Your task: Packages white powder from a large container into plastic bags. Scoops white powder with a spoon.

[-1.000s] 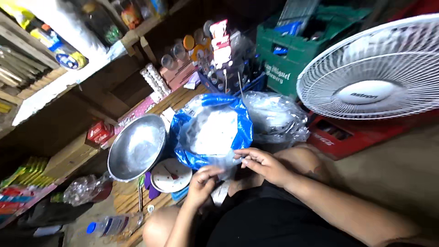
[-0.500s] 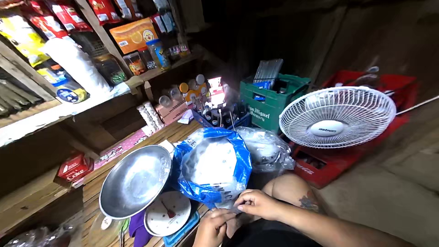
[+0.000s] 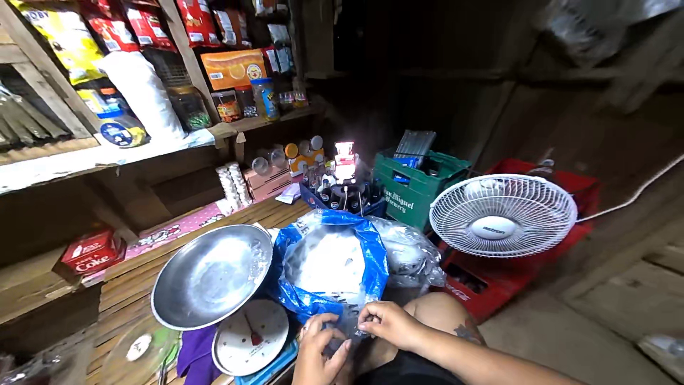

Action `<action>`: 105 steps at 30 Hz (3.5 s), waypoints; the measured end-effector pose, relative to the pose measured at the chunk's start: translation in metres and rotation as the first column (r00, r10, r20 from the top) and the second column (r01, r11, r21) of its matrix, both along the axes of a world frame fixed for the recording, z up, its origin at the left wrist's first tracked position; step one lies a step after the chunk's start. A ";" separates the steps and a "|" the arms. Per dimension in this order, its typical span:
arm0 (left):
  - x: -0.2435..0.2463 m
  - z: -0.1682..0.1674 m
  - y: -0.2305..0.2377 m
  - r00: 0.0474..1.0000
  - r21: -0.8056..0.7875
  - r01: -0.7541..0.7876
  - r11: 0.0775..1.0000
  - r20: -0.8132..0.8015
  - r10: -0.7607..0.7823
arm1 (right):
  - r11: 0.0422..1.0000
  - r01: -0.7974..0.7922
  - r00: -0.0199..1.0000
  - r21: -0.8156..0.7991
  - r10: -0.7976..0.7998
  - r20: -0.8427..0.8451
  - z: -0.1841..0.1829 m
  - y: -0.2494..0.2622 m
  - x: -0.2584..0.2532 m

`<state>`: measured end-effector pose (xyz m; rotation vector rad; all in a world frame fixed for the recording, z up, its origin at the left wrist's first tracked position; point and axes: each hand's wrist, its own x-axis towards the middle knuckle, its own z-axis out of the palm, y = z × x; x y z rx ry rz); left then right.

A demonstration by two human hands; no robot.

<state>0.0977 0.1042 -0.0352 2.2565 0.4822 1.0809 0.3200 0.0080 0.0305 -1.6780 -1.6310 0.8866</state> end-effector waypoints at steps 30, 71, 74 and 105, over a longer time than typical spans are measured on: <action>0.002 -0.001 -0.008 0.942 -0.474 0.295 0.830 0.000 -0.336 | 0.969 -0.224 0.973 0.106 0.216 0.083 -0.011 -0.003 -0.001; -0.002 0.007 -0.012 0.996 -0.098 0.008 0.995 -0.085 -0.016 | 0.974 0.059 0.997 -0.221 -0.069 -0.038 -0.015 0.008 0.000; 0.000 0.013 -0.019 0.993 -0.032 -0.044 0.999 -0.116 0.040 | 0.972 0.002 0.998 -0.234 0.012 0.057 -0.011 0.007 -0.012; 0.010 0.021 -0.030 0.632 -0.161 -0.152 0.975 -0.774 -0.029 | 0.978 -0.078 0.938 -0.191 0.137 0.318 -0.043 0.000 -0.032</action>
